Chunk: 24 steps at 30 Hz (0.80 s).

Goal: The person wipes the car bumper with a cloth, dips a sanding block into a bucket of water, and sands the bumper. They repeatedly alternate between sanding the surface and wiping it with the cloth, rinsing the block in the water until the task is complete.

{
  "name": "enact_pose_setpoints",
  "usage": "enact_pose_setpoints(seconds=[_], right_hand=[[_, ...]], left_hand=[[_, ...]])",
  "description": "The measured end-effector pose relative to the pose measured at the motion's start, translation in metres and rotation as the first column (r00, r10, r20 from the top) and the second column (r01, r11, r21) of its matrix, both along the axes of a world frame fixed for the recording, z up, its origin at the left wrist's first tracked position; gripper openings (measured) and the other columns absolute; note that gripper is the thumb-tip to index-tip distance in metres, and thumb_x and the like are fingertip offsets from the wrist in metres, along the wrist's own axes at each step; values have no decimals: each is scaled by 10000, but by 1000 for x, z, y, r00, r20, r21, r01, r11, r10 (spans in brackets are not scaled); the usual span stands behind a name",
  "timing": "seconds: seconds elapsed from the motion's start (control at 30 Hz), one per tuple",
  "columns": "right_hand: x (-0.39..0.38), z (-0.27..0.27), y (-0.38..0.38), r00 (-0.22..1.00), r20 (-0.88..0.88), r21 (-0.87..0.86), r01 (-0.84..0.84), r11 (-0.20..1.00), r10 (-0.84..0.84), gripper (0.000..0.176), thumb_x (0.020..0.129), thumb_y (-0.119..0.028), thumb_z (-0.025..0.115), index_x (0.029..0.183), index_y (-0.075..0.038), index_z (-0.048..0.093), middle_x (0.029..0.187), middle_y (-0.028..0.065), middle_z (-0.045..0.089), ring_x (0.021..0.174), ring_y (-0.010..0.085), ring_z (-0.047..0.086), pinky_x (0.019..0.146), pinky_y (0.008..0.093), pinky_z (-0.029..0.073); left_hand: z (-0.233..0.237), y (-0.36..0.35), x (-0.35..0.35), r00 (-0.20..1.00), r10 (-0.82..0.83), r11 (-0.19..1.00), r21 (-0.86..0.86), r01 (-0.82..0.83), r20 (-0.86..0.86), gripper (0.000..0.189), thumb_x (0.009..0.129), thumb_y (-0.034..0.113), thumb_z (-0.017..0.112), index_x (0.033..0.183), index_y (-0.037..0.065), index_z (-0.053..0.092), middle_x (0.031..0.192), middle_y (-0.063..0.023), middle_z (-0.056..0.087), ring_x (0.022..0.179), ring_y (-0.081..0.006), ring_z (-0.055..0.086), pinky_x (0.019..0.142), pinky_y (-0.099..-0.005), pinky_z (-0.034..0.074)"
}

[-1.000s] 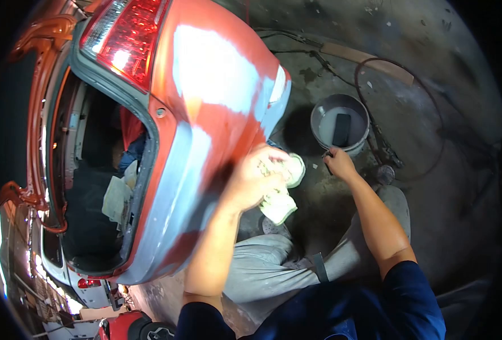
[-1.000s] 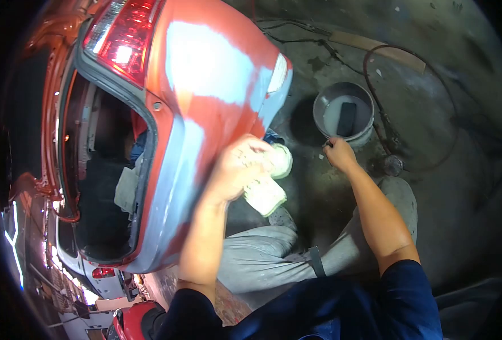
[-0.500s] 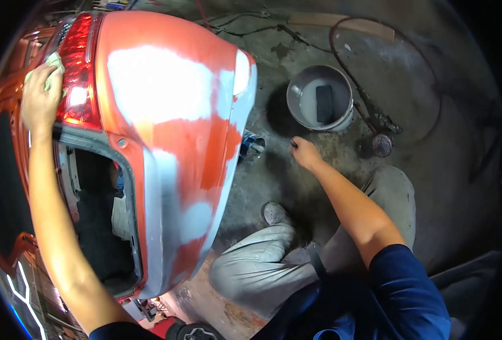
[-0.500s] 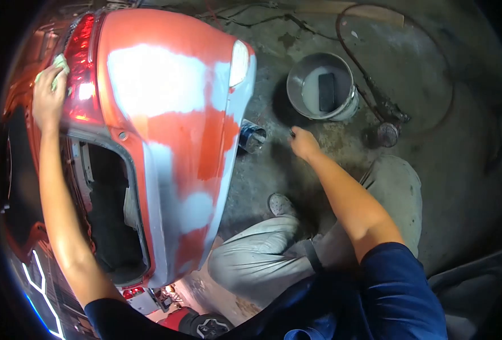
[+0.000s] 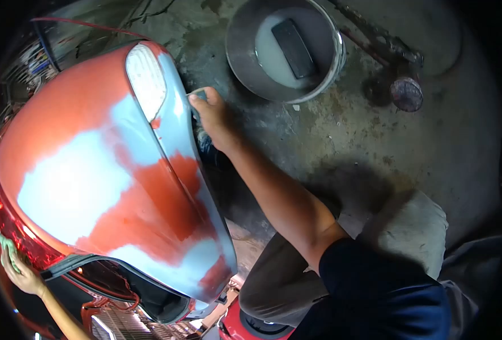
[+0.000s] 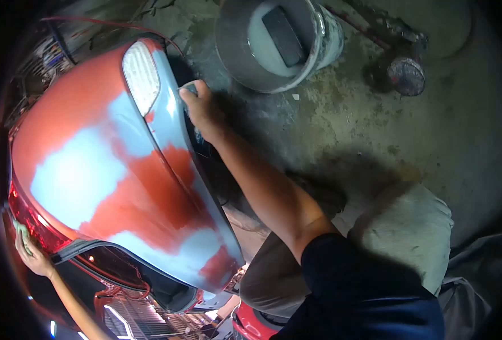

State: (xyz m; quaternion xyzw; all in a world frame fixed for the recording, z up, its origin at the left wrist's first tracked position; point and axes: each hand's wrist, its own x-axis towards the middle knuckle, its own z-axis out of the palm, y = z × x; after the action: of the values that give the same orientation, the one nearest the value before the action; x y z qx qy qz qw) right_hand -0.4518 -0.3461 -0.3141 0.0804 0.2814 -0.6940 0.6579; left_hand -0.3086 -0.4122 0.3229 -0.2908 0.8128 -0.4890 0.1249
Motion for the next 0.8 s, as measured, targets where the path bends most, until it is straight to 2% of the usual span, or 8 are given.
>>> enact_pose_setpoints(seconds=[0.03,0.1,0.2,0.3,0.4,0.53,0.67,0.8], right_hand=[[17,-3,-9,991,-6,-13,135,991,-135,224,1004,-256,632,1080,-47,602,939,18,628,854,111,571,778,278,466],[17,-3,-9,982,173,-92,97,991,-80,242,1009,-272,639,1118,-65,573,965,15,624,877,112,579,786,286,475],[4,-13,-4,969,208,-137,-108,985,135,244,1016,-285,632,1127,-79,565,987,27,630,915,116,589,796,295,484],[10,-18,-3,947,266,-193,-131,972,180,266,1019,-313,635,1134,-84,565,1006,38,634,949,124,594,806,311,493],[11,-11,-17,941,335,-177,24,984,38,299,1026,-339,633,1154,-78,564,1023,41,635,961,127,582,841,316,488],[24,-10,-30,986,132,-147,122,982,-103,301,1052,-307,593,1174,-36,551,1097,48,611,999,118,549,937,316,457],[52,-12,-27,969,98,-64,232,971,-226,435,1002,-378,652,1254,-35,562,1035,72,601,943,134,537,889,329,458],[35,-15,-48,983,155,-42,108,993,-100,468,1011,-367,641,1304,-17,536,1127,92,613,997,155,555,933,347,458]], left_hand=[[2,-3,2,1000,0,1000,7,0,-19,338,1074,200,527,1283,-28,664,1292,-174,676,1218,-324,628,1069,-417,464],[5,-5,4,998,4,1000,17,-3,-62,354,1078,231,527,1289,-18,666,1287,-165,683,1180,-314,650,1050,-405,476],[12,-5,4,1000,2,1000,-16,-3,-19,347,1077,229,532,1282,-13,673,1283,-160,688,1172,-309,656,1037,-400,487],[4,0,3,993,52,999,3,-52,-104,347,1078,220,529,1286,-19,670,1296,-155,685,1172,-304,658,1027,-393,497],[5,-3,2,995,29,1000,-1,-29,-95,349,1080,209,526,1293,-32,662,1302,-162,681,1172,-303,660,1022,-387,502],[9,-3,2,988,59,997,52,-52,-145,349,1084,194,520,1297,-47,655,1304,-174,678,1170,-293,663,1008,-375,522],[8,-1,13,973,69,997,48,-60,-219,348,1085,190,517,1300,-49,652,1308,-173,675,1170,-286,664,993,-371,541],[0,3,-1,981,107,994,7,-107,-164,353,1089,196,511,1303,-47,651,1309,-175,674,1142,-278,678,941,-361,574]])
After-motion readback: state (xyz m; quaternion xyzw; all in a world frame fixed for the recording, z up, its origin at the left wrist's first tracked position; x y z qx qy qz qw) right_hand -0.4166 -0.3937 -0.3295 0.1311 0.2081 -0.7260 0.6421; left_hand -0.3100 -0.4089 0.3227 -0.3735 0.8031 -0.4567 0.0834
